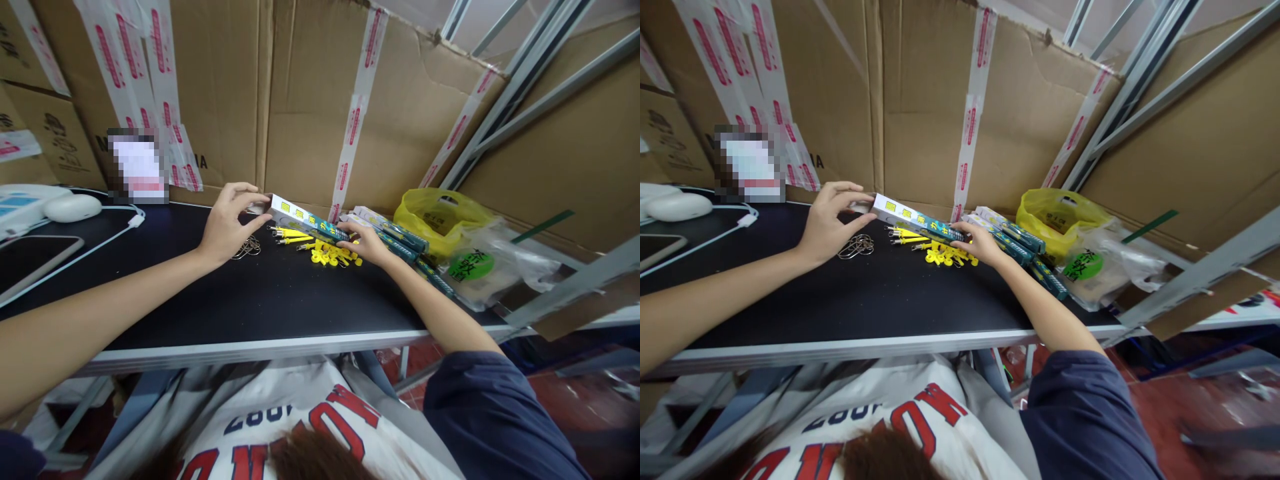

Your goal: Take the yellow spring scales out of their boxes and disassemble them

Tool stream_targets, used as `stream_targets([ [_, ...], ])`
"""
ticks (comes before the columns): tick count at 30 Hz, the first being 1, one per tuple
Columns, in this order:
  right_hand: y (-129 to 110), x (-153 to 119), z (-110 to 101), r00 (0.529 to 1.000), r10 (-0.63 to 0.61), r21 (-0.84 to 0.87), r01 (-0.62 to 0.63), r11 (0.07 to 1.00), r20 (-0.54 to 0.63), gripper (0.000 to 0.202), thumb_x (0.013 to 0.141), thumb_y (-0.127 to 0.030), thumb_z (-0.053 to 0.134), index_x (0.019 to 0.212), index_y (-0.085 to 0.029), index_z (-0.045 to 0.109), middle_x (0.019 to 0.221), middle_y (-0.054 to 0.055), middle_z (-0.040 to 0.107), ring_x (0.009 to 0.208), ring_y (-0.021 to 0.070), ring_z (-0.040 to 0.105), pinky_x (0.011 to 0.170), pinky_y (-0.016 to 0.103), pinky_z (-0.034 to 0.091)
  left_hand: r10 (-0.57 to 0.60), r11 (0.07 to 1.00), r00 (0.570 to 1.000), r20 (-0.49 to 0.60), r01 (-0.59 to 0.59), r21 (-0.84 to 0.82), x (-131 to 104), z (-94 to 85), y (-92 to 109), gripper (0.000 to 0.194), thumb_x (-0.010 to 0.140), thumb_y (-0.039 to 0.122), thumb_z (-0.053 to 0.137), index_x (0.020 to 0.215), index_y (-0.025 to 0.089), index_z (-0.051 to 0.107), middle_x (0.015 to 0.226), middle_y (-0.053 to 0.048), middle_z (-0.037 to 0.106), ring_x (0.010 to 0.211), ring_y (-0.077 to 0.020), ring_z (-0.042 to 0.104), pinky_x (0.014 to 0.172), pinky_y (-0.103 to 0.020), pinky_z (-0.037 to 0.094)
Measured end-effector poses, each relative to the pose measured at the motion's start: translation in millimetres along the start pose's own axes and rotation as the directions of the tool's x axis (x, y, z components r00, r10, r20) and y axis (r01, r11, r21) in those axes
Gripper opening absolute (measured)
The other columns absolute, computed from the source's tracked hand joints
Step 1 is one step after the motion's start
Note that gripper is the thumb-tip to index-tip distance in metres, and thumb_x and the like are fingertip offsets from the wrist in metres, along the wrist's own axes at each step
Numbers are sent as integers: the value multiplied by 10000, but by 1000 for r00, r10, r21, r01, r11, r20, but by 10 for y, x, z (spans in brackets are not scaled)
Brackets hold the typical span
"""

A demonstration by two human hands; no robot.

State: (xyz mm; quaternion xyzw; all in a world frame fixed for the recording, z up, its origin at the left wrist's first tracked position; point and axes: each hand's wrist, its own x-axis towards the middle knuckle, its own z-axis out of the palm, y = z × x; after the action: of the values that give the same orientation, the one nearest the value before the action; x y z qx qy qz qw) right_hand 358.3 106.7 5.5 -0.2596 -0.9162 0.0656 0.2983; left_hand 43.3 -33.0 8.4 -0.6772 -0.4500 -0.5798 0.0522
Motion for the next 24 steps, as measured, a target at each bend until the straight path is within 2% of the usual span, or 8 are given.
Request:
stream_targets([
  [3,18,-2,-8,1000,0,-11,0,1000,-2,413,771,-359,675,1148,-194,635,1059,81,684,931,224,646,697,338,567,23,998,1000,2,-23,57,15,-5,-39,340,813,352,660,1138,256,629,1108,-47,559,1049,-223,542,900,-368,491],
  [6,22,-4,-22,1000,-14,-33,14,999,-6,409,778,-360,672,1149,-191,634,1078,84,682,941,228,647,695,331,561,64,994,998,24,-65,89,30,-2,-88,364,820,371,653,1168,267,629,1060,-40,568,1012,-217,546,922,-380,458],
  [11,23,-9,-43,998,-46,-98,43,994,-31,394,798,-361,657,1155,-196,631,1090,85,683,932,231,649,703,338,550,116,978,993,33,-120,170,56,-10,-132,323,790,365,680,1105,297,669,1133,-49,548,1115,-259,485,994,-423,376],
  [15,23,-10,-63,995,-83,-153,74,986,-54,368,809,-333,644,1155,-209,631,1090,82,684,916,233,647,712,347,540,86,972,995,49,-95,214,60,-24,-115,298,746,380,718,1035,309,695,1008,-50,613,1077,-294,479,1009,-464,312],
  [18,14,-11,-81,993,-103,-199,89,976,-61,355,815,-316,637,1154,-213,630,1091,83,682,920,239,644,746,367,532,37,981,996,82,-52,185,54,-27,-101,291,738,384,719,1018,309,690,875,-31,647,1035,-291,511,1021,-465,288],
  [20,11,-11,-93,991,-118,-231,100,968,-63,352,824,-320,631,1160,-216,623,1104,83,677,942,242,639,776,376,524,-1,990,993,122,-16,142,47,-20,-101,304,743,364,713,1036,293,672,843,-20,660,990,-274,553,1001,-448,325],
  [24,21,-10,-125,989,-135,-244,116,963,-61,347,830,-324,627,1162,-224,617,1122,82,670,1004,250,623,838,400,508,-72,993,966,247,92,-72,19,36,-137,337,777,319,677,1089,226,590,970,-41,683,881,-208,633,869,-374,471],
])
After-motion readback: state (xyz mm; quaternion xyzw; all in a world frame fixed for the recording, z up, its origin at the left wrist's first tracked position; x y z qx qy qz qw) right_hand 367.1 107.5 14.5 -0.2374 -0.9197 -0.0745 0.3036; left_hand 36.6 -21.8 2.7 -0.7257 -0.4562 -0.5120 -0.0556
